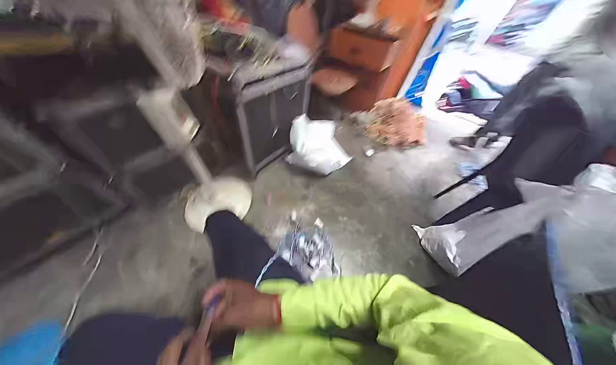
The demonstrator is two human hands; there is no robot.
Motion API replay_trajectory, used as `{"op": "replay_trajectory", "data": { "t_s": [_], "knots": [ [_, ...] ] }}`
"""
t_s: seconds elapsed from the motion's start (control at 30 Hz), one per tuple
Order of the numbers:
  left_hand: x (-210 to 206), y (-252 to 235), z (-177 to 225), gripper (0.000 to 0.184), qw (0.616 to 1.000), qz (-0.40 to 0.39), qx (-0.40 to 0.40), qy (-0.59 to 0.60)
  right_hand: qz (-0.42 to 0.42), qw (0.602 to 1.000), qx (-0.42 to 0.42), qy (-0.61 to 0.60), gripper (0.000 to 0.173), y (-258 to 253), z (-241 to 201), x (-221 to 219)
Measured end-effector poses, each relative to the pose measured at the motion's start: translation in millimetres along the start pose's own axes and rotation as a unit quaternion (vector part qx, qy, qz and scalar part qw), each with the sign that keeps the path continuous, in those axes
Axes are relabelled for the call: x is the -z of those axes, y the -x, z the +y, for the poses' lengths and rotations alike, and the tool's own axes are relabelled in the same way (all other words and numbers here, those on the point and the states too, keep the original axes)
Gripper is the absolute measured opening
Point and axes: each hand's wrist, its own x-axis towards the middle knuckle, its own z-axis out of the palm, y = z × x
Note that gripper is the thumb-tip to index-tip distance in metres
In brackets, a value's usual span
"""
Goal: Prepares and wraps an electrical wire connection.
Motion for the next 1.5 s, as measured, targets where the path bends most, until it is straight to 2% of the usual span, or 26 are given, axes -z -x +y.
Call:
{"op": "replay_trajectory", "data": {
  "t_s": [0.03,0.13,0.2,0.23,0.3,0.33,0.37,0.43,0.5,0.57,0.6,0.63,0.7,0.77,0.83,0.9,1.0,1.07,1.13,1.2,1.23,1.37,1.43,1.47,1.5],
  "knots": [
    [-1.6,4.4,1.4,0.031,1.0,0.018,-0.003,-0.011,-0.014,1.0,0.012,-0.001,0.033,1.7,2.6,1.6],
    [-6.1,12.4,-14.2,0.024,0.997,0.072,0.006,-0.033,-0.041,0.998,-0.035,-0.02,0.058,1.1,5.0,2.5],
    [-11.4,12.0,-23.2,0.019,0.994,0.101,-0.018,-0.024,-0.04,0.998,-0.04,0.029,0.066,-5.4,5.1,8.5],
    [-13.7,11.6,-26.9,0.018,0.993,0.111,-0.045,-0.016,-0.042,0.997,-0.026,0.06,0.062,-7.6,6.9,11.7],
    [-17.1,13.8,-30.8,0.018,0.989,0.127,-0.079,0.01,-0.055,0.991,0.011,0.121,0.034,-8.3,13.5,17.2],
    [-19.5,15.9,-30.3,0.018,0.987,0.14,-0.065,0.051,-0.057,0.987,0.028,0.149,0.018,-7.4,14.9,18.7],
    [-21.9,19.5,-27.8,0.021,0.981,0.153,-0.027,0.113,-0.063,0.983,0.038,0.165,0.009,-6.1,14.1,20.0],
    [-25.4,25.8,-18.1,0.025,0.939,0.18,0.11,0.273,-0.076,0.982,0.041,0.17,0.007,-3.8,8.9,23.0],
    [-24.3,26.6,-8.7,0.025,0.837,0.189,0.246,0.45,-0.078,0.98,0.052,0.174,0.008,0.3,7.8,24.8],
    [-17.8,22.2,-5.5,0.03,0.755,0.168,0.328,0.543,-0.082,0.981,0.062,0.165,0.009,2.1,12.6,27.0],
    [-15.5,19.8,-5.9,0.032,0.74,0.154,0.345,0.556,-0.083,0.98,0.069,0.168,0.009,1.8,14.2,27.5],
    [-13.9,19.0,-6.6,0.032,0.748,0.143,0.344,0.55,-0.085,0.978,0.079,0.174,0.01,2.7,14.9,26.5],
    [-12.3,18.8,-10.4,0.029,0.792,0.128,0.299,0.517,-0.1,0.972,0.11,0.183,0.018,3.8,14.1,23.4],
    [-10.4,21.7,-11.9,0.027,0.82,0.112,0.264,0.495,-0.102,0.963,0.155,0.193,0.023,4.2,16.6,20.1],
    [-7.9,21.3,-10.2,0.028,0.808,0.102,0.286,0.505,-0.087,0.947,0.22,0.218,0.018,2.8,21.5,17.7],
    [-4.2,17.1,-4.8,0.032,0.741,0.081,0.387,0.542,-0.072,0.933,0.267,0.231,0.019,3.4,25.0,17.1],
    [-1.3,7.2,-6.0,0.029,0.589,0.017,0.514,0.623,-0.042,0.934,0.28,0.218,0.019,5.2,29.8,16.6],
    [-1.6,4.9,-11.5,0.029,0.53,-0.004,0.527,0.664,-0.027,0.947,0.247,0.205,0.017,5.7,30.4,16.7],
    [0.2,8.1,-14.8,0.026,0.508,0.001,0.495,0.704,-0.02,0.964,0.193,0.181,0.016,4.6,30.6,14.0],
    [2.0,12.4,-21.5,0.031,0.523,-0.006,0.437,0.732,-0.013,0.978,0.142,0.155,0.013,3.0,28.8,11.8],
    [2.3,14.0,-23.5,0.034,0.552,-0.017,0.424,0.718,-0.009,0.981,0.12,0.153,0.011,4.2,28.2,11.8],
    [4.4,13.6,-16.5,0.03,0.737,-0.022,0.437,0.515,-0.003,0.983,0.072,0.172,0.01,9.5,24.1,10.6],
    [2.0,16.5,-10.7,0.056,0.834,0.0,0.394,0.387,0.005,0.981,0.077,0.178,0.011,9.5,22.3,10.8],
    [0.3,17.8,-8.3,0.067,0.857,0.019,0.369,0.36,0.003,0.98,0.081,0.183,0.012,8.1,22.5,12.3],
    [-1.2,18.3,-6.8,0.07,0.871,0.037,0.343,0.35,0.0,0.979,0.085,0.186,0.012,6.7,23.0,13.8]
  ]
}}
